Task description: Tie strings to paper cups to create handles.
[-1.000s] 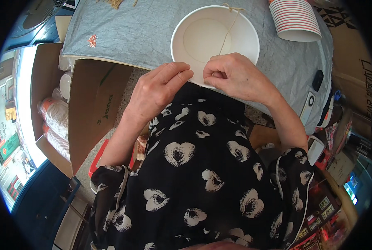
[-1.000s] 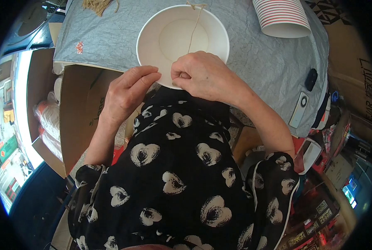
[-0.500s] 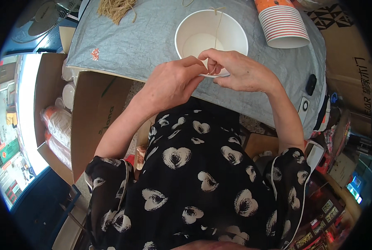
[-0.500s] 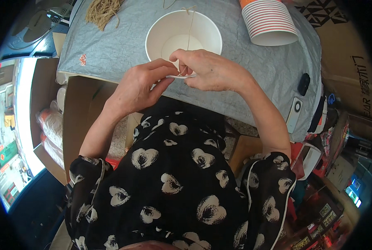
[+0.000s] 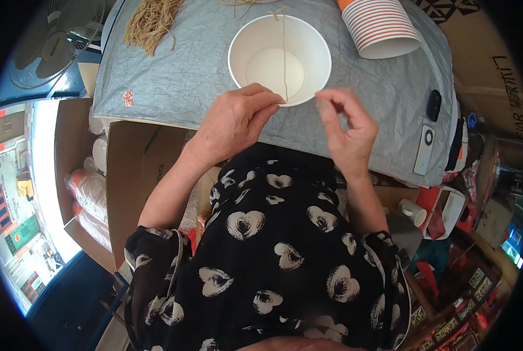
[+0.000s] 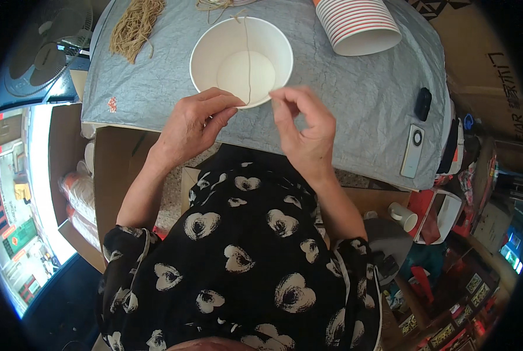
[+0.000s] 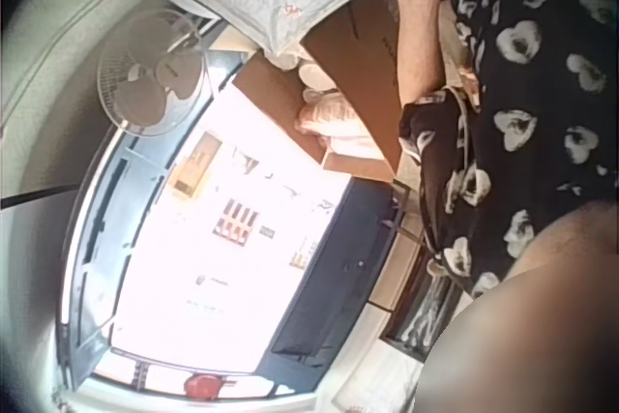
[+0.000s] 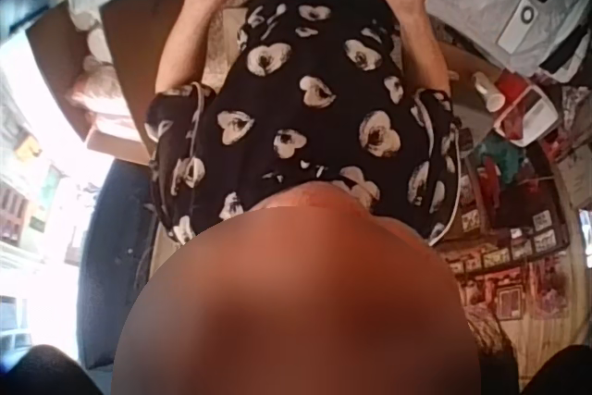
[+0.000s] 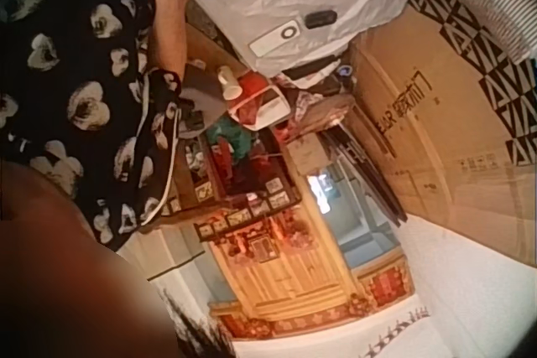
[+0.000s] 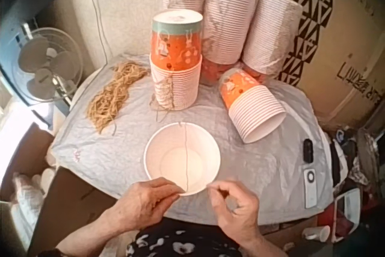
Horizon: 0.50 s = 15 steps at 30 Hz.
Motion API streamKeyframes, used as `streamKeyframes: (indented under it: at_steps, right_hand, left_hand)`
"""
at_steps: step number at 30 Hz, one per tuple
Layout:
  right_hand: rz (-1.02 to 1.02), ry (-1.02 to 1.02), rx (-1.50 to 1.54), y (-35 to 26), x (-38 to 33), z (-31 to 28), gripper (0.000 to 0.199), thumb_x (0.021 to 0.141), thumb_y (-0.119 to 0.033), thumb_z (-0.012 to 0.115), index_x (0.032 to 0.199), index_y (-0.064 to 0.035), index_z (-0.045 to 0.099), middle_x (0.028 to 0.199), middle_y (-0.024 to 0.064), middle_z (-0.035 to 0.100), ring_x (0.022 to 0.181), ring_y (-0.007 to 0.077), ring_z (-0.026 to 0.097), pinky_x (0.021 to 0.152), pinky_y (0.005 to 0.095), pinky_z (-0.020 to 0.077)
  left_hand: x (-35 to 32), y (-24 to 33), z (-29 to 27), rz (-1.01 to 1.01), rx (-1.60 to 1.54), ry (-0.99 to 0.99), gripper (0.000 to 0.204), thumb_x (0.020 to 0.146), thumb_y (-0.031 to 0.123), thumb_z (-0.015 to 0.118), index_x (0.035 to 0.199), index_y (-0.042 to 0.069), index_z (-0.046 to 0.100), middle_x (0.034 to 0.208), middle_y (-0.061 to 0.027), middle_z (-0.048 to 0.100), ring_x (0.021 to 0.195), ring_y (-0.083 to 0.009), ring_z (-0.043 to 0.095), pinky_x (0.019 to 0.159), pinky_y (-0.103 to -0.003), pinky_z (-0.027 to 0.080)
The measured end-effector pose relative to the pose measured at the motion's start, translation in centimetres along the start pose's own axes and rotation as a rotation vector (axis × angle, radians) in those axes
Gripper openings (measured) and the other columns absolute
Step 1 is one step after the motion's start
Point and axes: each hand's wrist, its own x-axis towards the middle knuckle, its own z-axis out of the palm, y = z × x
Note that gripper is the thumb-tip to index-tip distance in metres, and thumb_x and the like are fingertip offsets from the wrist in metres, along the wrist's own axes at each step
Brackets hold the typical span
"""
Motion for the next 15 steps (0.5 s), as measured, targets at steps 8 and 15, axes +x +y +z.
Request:
streamKeyframes:
  at_steps: [8, 15]
  right_hand:
    - [0.750, -0.109, 0.860, 2.9, -3.8, 3.9, 0.025, 0.099, -0.020, 0.064, 0.111, 0.0011, 0.070, 0.096, 0.0063, 0.070, 0.075, 0.0106, 0.062, 0.064, 0.0251, 0.0514]
    - [0.900, -0.154, 1.105, 3.1, -2.7, 3.8, 0.019, 0.100, -0.017, 0.061, 0.106, -0.0010, 0.068, 0.091, 0.0054, 0.067, 0.075, 0.0127, 0.062, 0.062, 0.0300, 0.0499]
  left_hand:
    - [0.1, 0.5, 0.3, 0.000, -0.027, -0.052, 0.018, 0.092, -0.001, 0.064, 0.109, -0.001, 0.070, 0.101, -0.0139, 0.071, 0.081, -0.0259, 0.072, 0.068, -0.033, 0.057]
    - [0.6, 1.2, 0.1, 0.017, 0.010, -0.082, 0.022, 0.091, -0.001, 0.065, 0.112, 0.001, 0.071, 0.104, -0.0143, 0.072, 0.084, -0.0276, 0.074, 0.069, -0.034, 0.059]
